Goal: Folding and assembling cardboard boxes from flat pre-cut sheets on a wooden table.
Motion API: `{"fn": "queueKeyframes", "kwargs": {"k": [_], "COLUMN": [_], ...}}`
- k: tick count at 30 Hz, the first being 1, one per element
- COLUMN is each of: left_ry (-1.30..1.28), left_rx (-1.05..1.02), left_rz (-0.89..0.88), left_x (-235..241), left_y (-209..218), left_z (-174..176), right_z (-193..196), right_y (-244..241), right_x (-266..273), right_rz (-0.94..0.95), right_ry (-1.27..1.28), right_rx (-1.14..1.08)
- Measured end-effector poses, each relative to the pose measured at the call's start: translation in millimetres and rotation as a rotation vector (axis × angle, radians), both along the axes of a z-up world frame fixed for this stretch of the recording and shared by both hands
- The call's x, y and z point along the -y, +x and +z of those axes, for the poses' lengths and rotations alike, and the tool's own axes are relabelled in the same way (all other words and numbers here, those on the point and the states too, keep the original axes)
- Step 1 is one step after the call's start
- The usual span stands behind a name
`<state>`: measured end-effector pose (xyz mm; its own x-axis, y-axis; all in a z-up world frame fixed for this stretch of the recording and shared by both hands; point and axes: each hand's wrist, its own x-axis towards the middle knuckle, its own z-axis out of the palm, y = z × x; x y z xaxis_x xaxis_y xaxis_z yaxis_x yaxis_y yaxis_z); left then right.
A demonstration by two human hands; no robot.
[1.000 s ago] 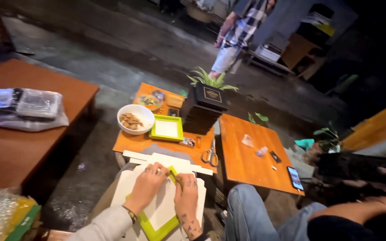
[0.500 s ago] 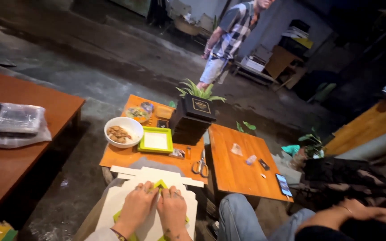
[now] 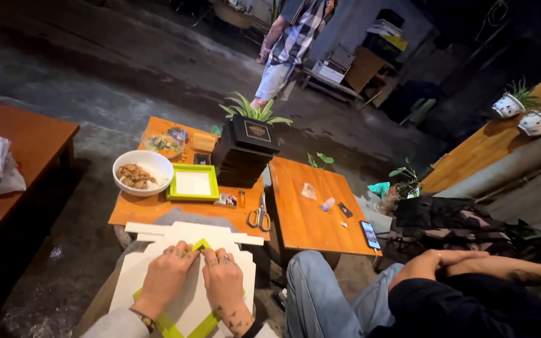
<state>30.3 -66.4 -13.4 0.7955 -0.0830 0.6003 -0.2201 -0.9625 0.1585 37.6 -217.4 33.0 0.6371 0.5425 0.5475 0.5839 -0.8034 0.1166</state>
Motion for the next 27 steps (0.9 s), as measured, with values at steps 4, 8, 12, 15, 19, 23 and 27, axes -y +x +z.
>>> {"fn": "queueKeyframes", "kwargs": {"k": [4,8,12,15,19,23,27], "left_ry": [-0.074,0.010,0.110,0.252,0.111,-0.076,0.018], "left_rx": [-0.106,-0.127,0.044,0.150,-0.074,-0.256,-0.273], "left_rz": [-0.022,0.005,0.067,0.142,0.113,0.150,0.179], "left_x": [-2.6,6.5,9.7,11.5,11.9,12.7,19.1], "left_y": [3.7,-0.6,2.1,1.3,-0.7,-6.6,-7.5], "left_z": [10.3,8.3,-5.5,-1.5,13.5,33.1,26.3], "right_z": [2.5,1.3,-3.0,-1.9,1.1,6.4,10.3], "right_y": [3.5,0.1,2.5,1.4,1.1,-0.5,-2.4], "right_x": [-2.4,-1.6,-0.1,-0.8,-1.0,-1.3,-1.3], "right_rz": [0.003,-0.014,0.005,-0.008,0.014,0.024,0.025], "right_ry": [0.031,0.035,0.051,0.043,0.062,0.045,0.050], "right_rx": [0.015,-0.024,0.017,0.025,0.048,0.006,0.058]}}
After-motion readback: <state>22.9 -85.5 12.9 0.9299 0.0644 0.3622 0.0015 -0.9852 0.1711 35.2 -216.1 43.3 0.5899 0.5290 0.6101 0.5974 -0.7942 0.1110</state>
